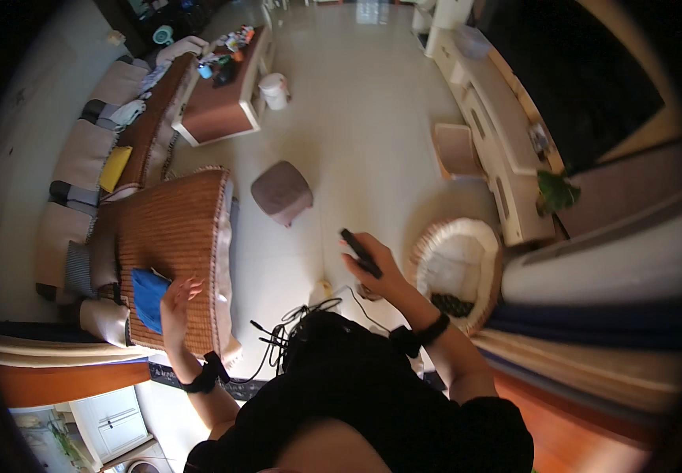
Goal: The person sprays water onto a fern and another potted plant using a spray bottle.
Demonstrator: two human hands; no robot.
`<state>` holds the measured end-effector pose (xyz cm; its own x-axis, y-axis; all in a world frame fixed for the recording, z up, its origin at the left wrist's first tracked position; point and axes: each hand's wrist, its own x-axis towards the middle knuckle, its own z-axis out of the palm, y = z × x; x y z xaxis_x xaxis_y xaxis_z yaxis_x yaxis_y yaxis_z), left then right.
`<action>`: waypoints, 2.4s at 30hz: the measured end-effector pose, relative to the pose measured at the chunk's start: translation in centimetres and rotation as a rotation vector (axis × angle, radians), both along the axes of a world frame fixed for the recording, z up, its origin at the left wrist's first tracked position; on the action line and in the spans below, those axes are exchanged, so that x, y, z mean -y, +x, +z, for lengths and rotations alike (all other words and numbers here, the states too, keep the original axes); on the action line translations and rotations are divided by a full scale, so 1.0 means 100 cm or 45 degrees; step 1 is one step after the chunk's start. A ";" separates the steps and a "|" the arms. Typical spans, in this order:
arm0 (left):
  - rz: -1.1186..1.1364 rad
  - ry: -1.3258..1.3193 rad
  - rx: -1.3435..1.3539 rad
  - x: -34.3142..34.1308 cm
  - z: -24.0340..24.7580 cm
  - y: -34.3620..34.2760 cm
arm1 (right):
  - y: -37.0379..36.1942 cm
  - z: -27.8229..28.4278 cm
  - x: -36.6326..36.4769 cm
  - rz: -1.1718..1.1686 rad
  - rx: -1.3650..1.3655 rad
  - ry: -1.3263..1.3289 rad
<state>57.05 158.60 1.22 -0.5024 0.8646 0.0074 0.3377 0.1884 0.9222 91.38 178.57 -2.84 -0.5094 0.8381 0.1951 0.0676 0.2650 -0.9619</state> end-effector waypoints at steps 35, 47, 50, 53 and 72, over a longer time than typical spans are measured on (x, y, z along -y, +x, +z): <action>0.030 -0.008 -0.059 -0.880 -0.007 -0.237 | -0.212 0.017 -0.892 -0.332 0.080 0.058; -0.341 0.061 -0.112 -1.291 0.010 -0.313 | -0.215 -0.029 -1.225 -0.782 0.034 0.081; -0.312 0.089 -0.101 -1.373 -0.003 -0.335 | -0.236 -0.044 -1.314 -0.790 0.094 0.034; -0.190 0.045 -0.050 -1.444 -0.014 -0.370 | -0.284 -0.042 -1.406 -0.654 0.064 0.066; 0.552 0.125 -0.132 -1.775 -0.021 -0.655 | -0.703 0.022 -1.907 -0.025 -0.075 0.119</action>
